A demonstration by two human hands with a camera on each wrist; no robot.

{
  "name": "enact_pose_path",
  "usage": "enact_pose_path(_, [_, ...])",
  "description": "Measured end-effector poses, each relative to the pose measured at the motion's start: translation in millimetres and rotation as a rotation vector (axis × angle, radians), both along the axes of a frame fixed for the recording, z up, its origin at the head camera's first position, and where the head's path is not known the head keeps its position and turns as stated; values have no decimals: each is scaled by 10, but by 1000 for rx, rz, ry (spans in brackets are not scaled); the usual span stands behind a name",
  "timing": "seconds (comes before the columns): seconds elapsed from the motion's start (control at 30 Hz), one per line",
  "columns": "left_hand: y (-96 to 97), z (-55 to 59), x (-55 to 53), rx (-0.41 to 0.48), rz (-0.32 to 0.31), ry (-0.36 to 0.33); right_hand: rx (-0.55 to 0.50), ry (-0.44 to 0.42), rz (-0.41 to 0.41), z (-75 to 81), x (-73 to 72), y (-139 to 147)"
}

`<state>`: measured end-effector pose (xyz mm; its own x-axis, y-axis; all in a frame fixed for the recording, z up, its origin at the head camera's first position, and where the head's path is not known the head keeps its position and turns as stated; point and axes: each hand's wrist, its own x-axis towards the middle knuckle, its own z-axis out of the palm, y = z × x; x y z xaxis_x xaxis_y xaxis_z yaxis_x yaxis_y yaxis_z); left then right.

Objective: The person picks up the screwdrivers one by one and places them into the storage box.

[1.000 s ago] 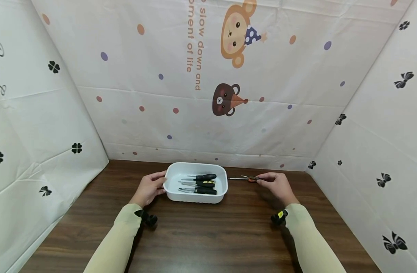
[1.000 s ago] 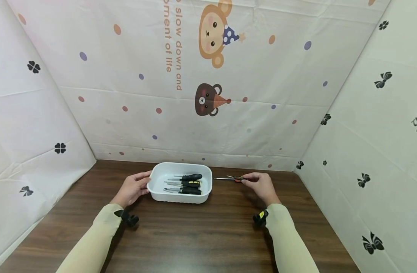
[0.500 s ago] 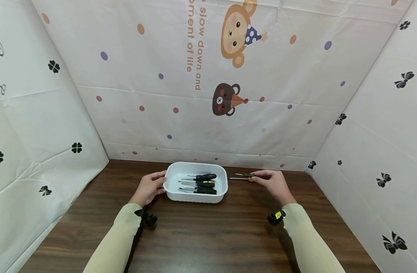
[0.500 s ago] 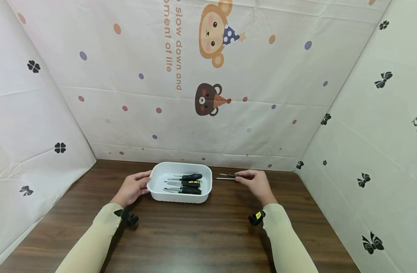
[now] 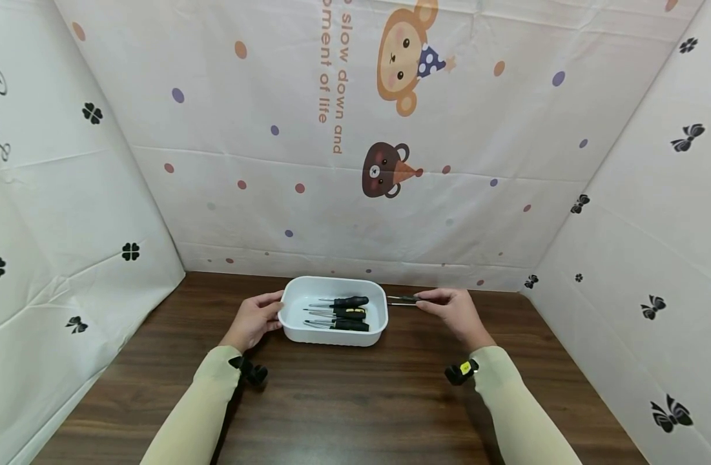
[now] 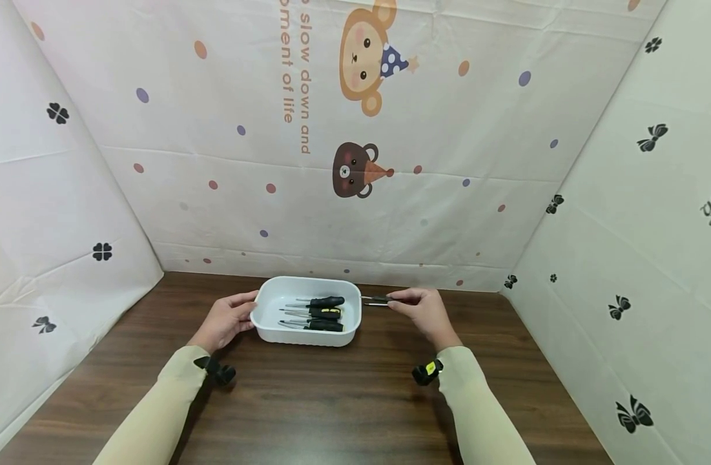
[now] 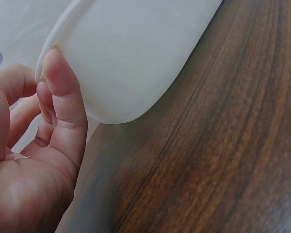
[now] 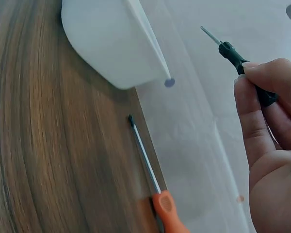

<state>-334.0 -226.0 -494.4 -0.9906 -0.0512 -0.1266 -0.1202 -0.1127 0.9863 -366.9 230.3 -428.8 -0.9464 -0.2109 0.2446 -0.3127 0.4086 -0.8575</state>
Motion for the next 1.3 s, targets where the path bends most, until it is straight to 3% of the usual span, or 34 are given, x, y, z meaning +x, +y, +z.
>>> enact_pose_path(0.23, [-8, -9, -8, 4, 1, -2, -6, 14, 33, -16, -12, -170])
enact_pose_path(0.53, [-11, -17, -19, -1, 1, -1, 37, -31, 61, -70, -22, -404])
enact_pose_path(0.87, [-20, -7, -15, 9, -3, -1, 15, -66, 117, -173, -70, -710])
enact_pose_path(1.03, [-19, -17, -24, 3, -1, -6, 46, -83, 134, -182, -76, -846])
enact_pose_path(1.3, [-11, -14, -27, -5, -7, 1, 133, -37, 167, -189, -103, -981])
